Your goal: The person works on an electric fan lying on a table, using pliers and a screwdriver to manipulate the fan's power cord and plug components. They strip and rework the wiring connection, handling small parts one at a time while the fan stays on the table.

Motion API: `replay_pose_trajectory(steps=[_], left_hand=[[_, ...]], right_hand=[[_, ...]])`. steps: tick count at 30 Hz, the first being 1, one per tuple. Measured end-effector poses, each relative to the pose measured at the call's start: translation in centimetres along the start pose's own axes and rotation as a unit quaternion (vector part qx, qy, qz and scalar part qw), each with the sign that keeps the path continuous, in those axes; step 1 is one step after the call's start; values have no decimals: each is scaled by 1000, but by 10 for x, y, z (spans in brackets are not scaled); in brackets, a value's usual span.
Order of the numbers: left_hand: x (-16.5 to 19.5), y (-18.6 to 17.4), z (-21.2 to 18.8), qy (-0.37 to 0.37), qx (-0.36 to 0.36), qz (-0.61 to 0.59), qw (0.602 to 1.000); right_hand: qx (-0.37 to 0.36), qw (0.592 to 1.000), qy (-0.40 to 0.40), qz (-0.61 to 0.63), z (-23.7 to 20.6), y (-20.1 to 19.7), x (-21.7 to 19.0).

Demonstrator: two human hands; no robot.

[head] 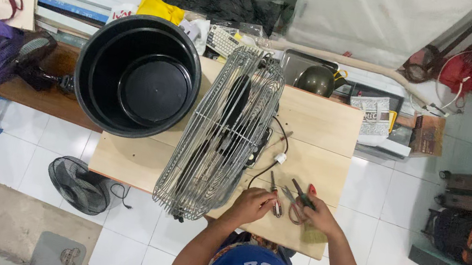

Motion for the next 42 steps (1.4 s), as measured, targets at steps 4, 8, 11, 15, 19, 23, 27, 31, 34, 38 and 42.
replay_pose_trajectory(steps=[4, 8, 11, 15, 19, 23, 27, 31, 34, 38, 42], left_hand=[[-6, -7, -1, 1, 6, 5, 1000], [-12, -11, 1, 3, 8, -4, 1000], [-16, -11, 1, -11, 3, -3, 1000], [-19, -15, -1, -28, 2, -26, 999], [-19, -19, -1, -58, -11, -34, 998], [-18, -15, 5, -75, -42, -16, 996], [-28, -11, 18, -149, -48, -56, 986], [-35, -6, 28, -209, -56, -136, 967], [-34, -3, 34, -222, -68, -147, 962], [-33, -8, 43, -252, -10, -115, 961], [-32, -4, 47, -317, -41, -112, 941]], right_hand=[[17, 999, 26, -34, 8, 1, -4], [5, 976, 189, -109, 13, 1, 4], [-28, 973, 203, -103, 17, 3, 7], [-58, 977, 206, -26, 17, 3, 10], [-107, 966, 235, 29, 13, 5, 12], [-139, 968, 206, 24, 9, 9, 11], [-166, 967, 193, -2, 6, 11, 7], [-177, 963, 177, -102, 6, 11, 3], [-173, 968, 148, -109, 4, 9, 2], [-109, 973, 137, -147, 6, -1, 0], [62, 965, 138, -216, 16, -13, -17]])
Point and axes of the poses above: each hand's wrist, its own z-axis towards the middle knuckle, its own y-axis out of the palm, x = y × z, the point moved 5 cm from there along z, towards the middle knuckle, and after that the axes turned 12 degrees about -x, right-handed, at the moved point
